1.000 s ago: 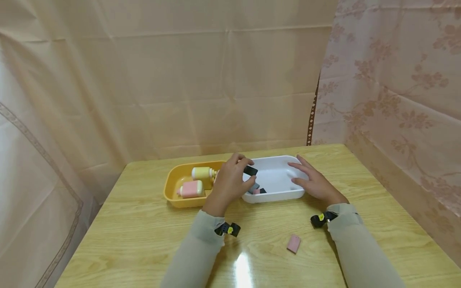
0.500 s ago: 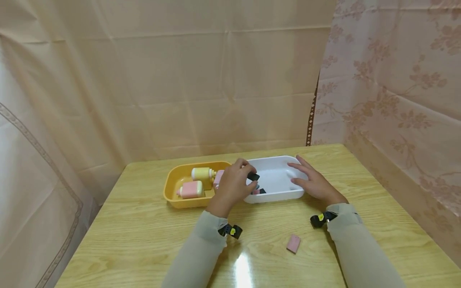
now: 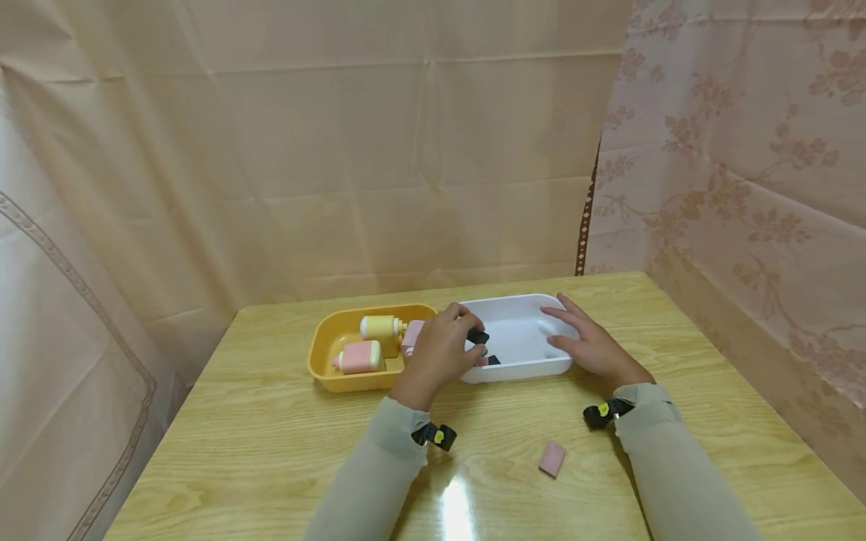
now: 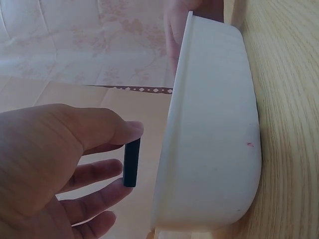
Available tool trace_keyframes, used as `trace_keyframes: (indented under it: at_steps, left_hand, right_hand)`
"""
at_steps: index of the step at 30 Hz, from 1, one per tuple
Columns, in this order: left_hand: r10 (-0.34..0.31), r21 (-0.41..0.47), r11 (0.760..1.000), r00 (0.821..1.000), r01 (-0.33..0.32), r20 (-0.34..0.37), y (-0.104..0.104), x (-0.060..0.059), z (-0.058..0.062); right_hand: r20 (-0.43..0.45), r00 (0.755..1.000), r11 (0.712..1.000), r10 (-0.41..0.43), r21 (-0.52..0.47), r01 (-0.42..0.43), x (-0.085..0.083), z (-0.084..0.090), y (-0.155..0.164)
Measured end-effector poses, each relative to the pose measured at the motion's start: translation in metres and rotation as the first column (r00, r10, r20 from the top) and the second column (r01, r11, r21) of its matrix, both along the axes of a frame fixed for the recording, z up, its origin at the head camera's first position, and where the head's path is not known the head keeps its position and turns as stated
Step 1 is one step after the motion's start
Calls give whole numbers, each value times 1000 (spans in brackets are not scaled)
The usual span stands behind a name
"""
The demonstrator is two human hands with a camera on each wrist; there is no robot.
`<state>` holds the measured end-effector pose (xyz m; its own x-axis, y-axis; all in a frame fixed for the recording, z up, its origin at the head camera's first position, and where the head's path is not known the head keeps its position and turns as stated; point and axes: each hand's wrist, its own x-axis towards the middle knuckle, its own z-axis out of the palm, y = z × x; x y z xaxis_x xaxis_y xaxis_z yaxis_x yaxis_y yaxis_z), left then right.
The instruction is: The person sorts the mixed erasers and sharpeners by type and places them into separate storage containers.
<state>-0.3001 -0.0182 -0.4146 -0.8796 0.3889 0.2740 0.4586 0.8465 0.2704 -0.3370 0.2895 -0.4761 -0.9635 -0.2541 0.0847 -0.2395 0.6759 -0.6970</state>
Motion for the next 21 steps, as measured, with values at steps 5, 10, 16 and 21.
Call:
trace_keyframes:
  at_steps: [5,10,16,21]
  left_hand:
    - [-3,5,1000,1000,3,-8,-1,0,0]
    - [-3,17,1000,1000,4,-11,-1,1,0]
    - [-1,34,999,1000,2,-13,-1,1,1]
    - [-4,34,999,1000,4,-12,-1,1,1]
  right_hand:
    - [-13,1000,1000,4,8,-4,1,0,0]
    - [-8,1000,1000,3,6,-3,1,1,0]
    - [-1,1000,1000,3,-9,-3,0,1,-1]
    - [0,1000,1000,8,-22,-8,0,0,0]
